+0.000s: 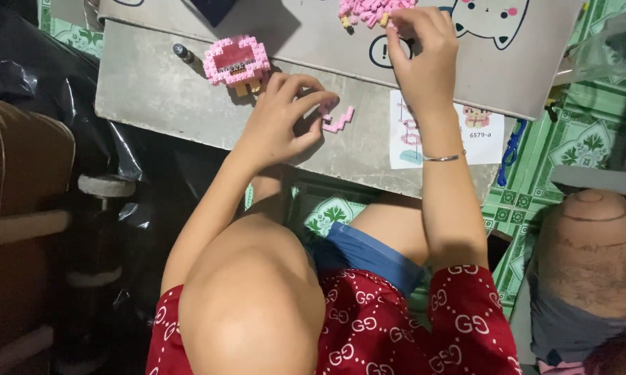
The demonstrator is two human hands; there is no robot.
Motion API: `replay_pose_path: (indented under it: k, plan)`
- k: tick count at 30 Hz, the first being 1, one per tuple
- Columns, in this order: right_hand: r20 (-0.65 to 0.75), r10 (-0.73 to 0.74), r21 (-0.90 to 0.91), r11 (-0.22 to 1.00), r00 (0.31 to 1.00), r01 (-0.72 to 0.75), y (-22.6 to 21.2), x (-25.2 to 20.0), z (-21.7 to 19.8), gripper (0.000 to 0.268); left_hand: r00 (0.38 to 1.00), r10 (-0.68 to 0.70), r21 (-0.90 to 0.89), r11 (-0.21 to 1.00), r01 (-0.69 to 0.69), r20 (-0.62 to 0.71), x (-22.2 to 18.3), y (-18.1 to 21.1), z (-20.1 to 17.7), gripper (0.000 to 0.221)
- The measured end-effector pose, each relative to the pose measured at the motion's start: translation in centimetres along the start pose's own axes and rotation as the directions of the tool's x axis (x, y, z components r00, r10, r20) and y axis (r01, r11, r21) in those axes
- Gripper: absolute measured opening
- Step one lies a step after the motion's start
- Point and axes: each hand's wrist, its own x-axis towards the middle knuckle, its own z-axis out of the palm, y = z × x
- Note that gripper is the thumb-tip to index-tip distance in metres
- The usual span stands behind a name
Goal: Assembling a small structure using pink and yellow interlocking toy blocks while following an instruction sheet.
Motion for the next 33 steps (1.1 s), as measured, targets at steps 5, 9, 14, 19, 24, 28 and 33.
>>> replay_pose_path:
  k: [5,9,14,19,24,28,33]
  plan:
    - [-0.030,0.183,0.099,0.979,0.983,-0.179,0.0,-0.3,-2.8,0.029,0.995,-0.030,-0.331,0.942,0.061,0.098,-0.7,2.0,-2.6,0.041]
    - [0.019,0.197,0.084,0.977,0.980,-0.198,1.2,-0.9,-3.4,0.028,0.771,0.469,-0.902,0.202,0.381,0.431,-6.7,6.1,-6.1,0.043]
    - [0.087,0.229,0.198,0.950,0.970,-0.242,-1.2,-0.1,-3.9,0.027,0.807,0.494,-0.734,0.669,-0.117,0.322,-3.1,13.4,-11.5,0.040]
    - [0.107,0.185,0.013,0.982,0.977,-0.187,0.5,-1.1,-3.3,0.011,0.702,0.696,-0.892,0.401,-0.207,0.150,1.2,14.3,-11.7,0.054]
    - [0.060,0.108,-0.039,0.994,0.992,-0.105,1.0,-1.3,-3.2,0.007,0.979,-0.203,-0.086,0.975,0.203,0.011,0.9,4.7,-3.4,0.045]
    - [-0.004,0.178,0.054,0.983,0.984,-0.177,-0.6,-0.8,-3.8,0.010,0.986,-0.142,0.104,0.983,0.151,-0.087,0.9,1.8,2.0,0.056]
    - [-0.019,0.104,0.181,0.979,0.994,-0.099,-0.3,-1.0,-3.8,0.011,0.997,-0.028,0.172,0.984,0.041,-0.076,0.3,1.4,2.3,0.039]
